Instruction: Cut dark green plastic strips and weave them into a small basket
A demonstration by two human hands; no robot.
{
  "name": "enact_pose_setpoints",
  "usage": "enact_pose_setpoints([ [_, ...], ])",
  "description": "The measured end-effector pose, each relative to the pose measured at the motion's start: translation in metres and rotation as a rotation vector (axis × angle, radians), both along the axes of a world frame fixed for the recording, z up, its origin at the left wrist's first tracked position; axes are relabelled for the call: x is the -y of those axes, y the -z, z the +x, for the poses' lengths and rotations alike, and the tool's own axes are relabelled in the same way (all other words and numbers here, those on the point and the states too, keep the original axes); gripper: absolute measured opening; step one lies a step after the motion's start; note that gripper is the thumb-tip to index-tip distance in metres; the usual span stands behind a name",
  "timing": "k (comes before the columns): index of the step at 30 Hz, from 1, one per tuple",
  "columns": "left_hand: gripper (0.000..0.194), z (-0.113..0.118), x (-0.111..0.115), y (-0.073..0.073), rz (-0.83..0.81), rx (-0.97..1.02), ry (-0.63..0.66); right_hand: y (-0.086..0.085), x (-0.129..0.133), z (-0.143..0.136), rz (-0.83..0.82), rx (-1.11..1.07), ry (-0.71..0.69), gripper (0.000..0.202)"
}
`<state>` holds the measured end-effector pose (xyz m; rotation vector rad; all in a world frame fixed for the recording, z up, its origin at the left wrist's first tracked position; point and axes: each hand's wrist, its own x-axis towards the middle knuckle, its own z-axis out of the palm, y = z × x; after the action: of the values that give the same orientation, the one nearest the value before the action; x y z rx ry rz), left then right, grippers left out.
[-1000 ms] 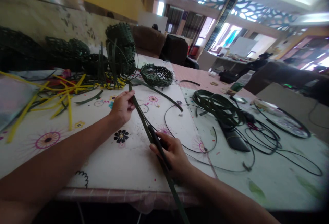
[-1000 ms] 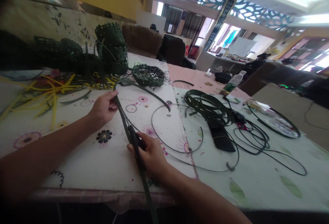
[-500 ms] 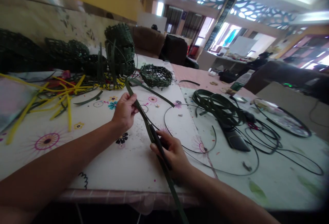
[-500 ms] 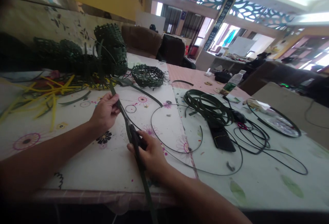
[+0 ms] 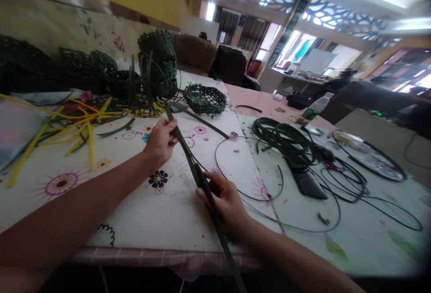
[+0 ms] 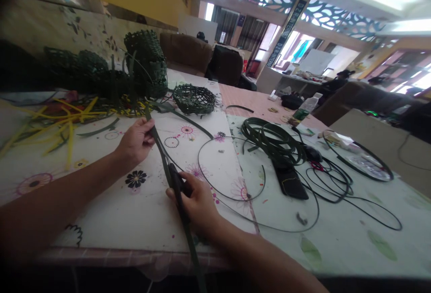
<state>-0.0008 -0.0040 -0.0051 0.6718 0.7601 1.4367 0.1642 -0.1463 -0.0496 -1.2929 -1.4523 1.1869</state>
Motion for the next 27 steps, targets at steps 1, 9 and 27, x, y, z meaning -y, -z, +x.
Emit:
enact_pose_setpoints([
  [1, 0.032, 0.002, 0.004, 0.0, 0.008, -0.008, 0.004, 0.0, 0.0, 0.0, -0.001, -0.012, 0.01, 0.036],
  [9, 0.03, 0.008, 0.015, 0.002, 0.036, -0.03, 0.009, -0.006, 0.0, 0.001, -0.004, -0.005, 0.02, 0.035],
  [27, 0.03, 0.0, 0.0, 0.0, -0.008, -0.045, -0.057, 0.005, 0.003, 0.002, 0.09, 0.111, -0.014, 0.035],
])
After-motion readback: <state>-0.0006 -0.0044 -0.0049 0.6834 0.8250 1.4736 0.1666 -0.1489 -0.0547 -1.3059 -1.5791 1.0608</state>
